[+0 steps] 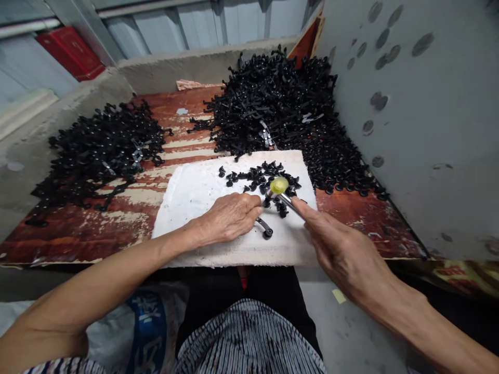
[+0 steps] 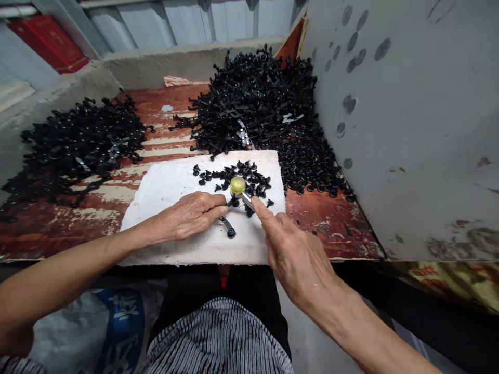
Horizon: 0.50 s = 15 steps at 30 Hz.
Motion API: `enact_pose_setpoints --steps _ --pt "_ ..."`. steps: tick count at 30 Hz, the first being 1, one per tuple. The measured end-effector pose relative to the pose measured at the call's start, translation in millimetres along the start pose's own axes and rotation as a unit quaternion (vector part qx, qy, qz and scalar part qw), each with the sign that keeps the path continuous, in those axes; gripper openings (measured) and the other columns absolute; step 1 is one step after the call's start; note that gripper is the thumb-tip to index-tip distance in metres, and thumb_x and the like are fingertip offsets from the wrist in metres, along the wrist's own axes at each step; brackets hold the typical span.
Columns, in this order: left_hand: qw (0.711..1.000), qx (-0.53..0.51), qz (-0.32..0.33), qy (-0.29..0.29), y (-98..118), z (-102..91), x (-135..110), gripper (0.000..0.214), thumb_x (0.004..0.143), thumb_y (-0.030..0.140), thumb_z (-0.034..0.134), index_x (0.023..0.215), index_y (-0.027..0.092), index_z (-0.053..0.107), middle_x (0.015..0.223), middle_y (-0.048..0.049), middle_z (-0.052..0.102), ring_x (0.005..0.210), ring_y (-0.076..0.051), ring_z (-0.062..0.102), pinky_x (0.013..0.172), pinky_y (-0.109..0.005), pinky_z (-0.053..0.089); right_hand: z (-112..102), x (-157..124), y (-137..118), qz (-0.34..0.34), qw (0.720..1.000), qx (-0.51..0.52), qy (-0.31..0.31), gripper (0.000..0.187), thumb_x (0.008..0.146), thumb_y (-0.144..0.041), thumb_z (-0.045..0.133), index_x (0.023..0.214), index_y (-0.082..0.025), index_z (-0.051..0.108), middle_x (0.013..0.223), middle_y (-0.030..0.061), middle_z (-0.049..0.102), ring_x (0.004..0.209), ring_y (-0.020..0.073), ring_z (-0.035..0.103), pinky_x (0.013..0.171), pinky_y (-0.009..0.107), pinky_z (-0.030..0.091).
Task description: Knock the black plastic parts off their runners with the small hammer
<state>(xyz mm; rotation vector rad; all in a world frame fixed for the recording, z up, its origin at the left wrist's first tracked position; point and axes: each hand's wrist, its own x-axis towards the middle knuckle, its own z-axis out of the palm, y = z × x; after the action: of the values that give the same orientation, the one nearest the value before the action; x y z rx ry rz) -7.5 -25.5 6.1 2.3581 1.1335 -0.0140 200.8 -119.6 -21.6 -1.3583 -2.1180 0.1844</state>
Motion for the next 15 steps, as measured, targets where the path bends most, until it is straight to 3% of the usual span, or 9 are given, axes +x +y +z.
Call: enact_pose_setpoints --steps 4,5,9,13,15 --pt "1.0 -0.006 0.011 -0.002 -2 -0.6 -1 0.029 0.096 0.028 0.035 0.068 0.02 0.036 0.062 0.0026 0.043 0.056 -0.011 0.043 0.057 -0.027 0.029 -2 3 -4 -0.006 0.994 0.03 0.101 0.067 0.091 -0.003 0.045 0.152 -0.029 0.034 0.133 0.0093 0.063 0.109 0.022 0.068 0.093 0.04 0.057" --pt "1.0 -0.012 0.019 -0.001 -3 -0.6 -1 0.029 0.096 0.029 0.035 0.069 0.02 0.037 0.063 0.0024 0.044 0.057 -0.011 0.044 0.057 -0.027 0.03 -2 3 -4 -0.008 0.995 0.02 0.099 0.069 0.09 -0.002 0.044 0.152 -0.029 0.034 0.131 0.0098 0.065 0.107 0.0226 0.069 0.092 0.041 0.058" --pt "0.999 -0.03 0.035 -0.009 -8 -0.4 1 0.027 0.095 0.03 0.036 0.07 0.02 0.038 0.064 0.0013 0.048 0.059 -0.012 0.046 0.058 -0.027 0.031 2 3 -1 -0.004 1.0 -0.002 -0.007 0.059 0.091 -0.005 0.041 0.147 -0.023 0.044 0.122 0.0134 0.07 0.105 0.0288 0.07 0.083 0.047 0.061" --pt "0.998 -0.049 0.048 -0.013 -12 -2.1 3 0.032 0.096 0.033 0.034 0.067 0.02 0.036 0.063 0.0019 0.045 0.057 -0.011 0.043 0.057 -0.026 0.031 -4 4 -2 0.004 0.997 0.051 0.058 0.06 0.092 -0.004 0.044 0.15 -0.023 0.04 0.139 0.0122 0.059 0.123 0.0252 0.059 0.101 0.041 0.052" --pt "0.997 -0.057 0.05 -0.019 -12 -3.2 4 0.033 0.097 0.034 0.034 0.067 0.02 0.036 0.063 0.0023 0.045 0.057 -0.011 0.042 0.056 -0.026 0.03 -7 5 -4 0.005 0.996 0.057 0.062 0.061 0.092 -0.004 0.045 0.15 -0.024 0.039 0.142 0.0107 0.057 0.125 0.0239 0.058 0.104 0.039 0.05"
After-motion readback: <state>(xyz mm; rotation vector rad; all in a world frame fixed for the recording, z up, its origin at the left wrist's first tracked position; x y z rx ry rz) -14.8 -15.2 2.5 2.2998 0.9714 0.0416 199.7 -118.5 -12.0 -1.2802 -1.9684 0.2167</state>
